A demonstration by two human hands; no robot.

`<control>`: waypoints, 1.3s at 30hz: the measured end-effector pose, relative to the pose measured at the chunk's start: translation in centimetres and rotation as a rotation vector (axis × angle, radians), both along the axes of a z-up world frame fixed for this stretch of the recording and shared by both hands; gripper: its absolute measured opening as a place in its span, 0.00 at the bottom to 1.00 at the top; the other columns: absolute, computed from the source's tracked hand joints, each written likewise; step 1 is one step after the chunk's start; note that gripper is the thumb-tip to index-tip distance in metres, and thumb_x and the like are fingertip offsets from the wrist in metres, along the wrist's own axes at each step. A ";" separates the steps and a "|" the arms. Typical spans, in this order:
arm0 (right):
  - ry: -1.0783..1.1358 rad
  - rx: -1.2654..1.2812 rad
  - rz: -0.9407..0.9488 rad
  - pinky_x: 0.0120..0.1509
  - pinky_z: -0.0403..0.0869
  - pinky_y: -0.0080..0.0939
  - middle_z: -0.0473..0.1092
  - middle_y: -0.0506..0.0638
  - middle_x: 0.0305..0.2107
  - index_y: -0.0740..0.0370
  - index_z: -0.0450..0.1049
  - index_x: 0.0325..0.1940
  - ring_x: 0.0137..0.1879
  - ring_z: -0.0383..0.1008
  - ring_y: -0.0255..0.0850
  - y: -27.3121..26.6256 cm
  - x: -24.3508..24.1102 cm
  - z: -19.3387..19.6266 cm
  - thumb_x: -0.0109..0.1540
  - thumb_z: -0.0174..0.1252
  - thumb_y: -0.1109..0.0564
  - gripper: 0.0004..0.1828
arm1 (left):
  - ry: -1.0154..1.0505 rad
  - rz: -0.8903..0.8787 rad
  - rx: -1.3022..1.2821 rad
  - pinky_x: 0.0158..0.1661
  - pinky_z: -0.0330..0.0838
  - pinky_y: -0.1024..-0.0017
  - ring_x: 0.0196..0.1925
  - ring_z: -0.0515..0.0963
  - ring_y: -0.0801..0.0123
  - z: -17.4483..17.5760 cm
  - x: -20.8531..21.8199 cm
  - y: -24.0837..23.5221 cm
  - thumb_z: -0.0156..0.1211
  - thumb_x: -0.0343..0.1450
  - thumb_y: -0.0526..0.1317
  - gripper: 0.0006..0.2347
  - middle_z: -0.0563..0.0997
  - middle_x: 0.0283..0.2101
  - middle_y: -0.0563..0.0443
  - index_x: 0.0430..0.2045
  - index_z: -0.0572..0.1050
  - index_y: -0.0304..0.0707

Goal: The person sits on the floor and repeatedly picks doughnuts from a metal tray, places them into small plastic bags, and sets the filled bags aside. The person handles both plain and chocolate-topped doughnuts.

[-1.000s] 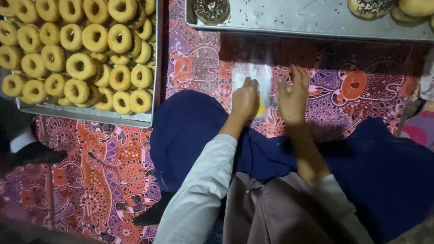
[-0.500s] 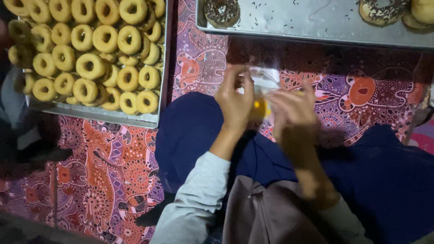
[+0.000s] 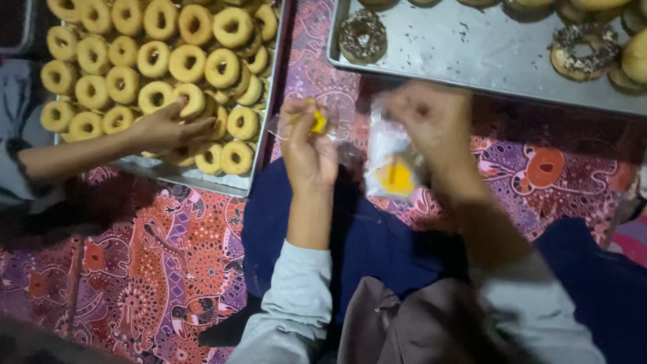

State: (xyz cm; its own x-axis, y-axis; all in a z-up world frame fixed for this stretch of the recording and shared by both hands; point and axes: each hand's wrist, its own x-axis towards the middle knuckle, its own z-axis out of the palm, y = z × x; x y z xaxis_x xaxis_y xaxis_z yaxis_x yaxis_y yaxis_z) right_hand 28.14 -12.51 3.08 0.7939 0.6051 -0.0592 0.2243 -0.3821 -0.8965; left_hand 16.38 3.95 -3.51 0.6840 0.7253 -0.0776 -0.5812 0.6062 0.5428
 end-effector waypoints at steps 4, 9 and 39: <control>-0.628 0.032 0.196 0.57 0.73 0.50 0.73 0.64 0.50 0.67 0.75 0.63 0.53 0.74 0.58 3.9 9.1 -2.5 0.55 0.77 0.57 0.34 | -0.036 -0.001 -0.411 0.55 0.75 0.46 0.41 0.80 0.53 0.5 -0.3 2.7 0.60 0.75 0.44 0.09 0.80 0.36 0.43 0.37 0.72 0.37; -0.474 -0.077 0.284 0.62 0.73 0.50 0.73 0.60 0.49 0.63 0.72 0.64 0.54 0.76 0.56 6.4 10.6 -3.0 0.53 0.76 0.58 0.36 | -0.118 -0.072 -0.652 0.62 0.67 0.39 0.45 0.79 0.46 0.0 0.3 3.5 0.54 0.76 0.52 0.17 0.80 0.38 0.34 0.40 0.74 0.33; -0.106 0.028 0.337 0.42 0.78 0.42 0.80 0.56 0.36 0.61 0.81 0.46 0.38 0.83 0.46 -0.1 -9.6 2.4 0.61 0.63 0.54 0.12 | 0.673 0.029 1.190 0.60 0.76 0.63 0.50 0.86 0.60 6.7 -13.0 -4.2 0.58 0.78 0.35 0.07 0.87 0.44 0.45 0.42 0.82 0.32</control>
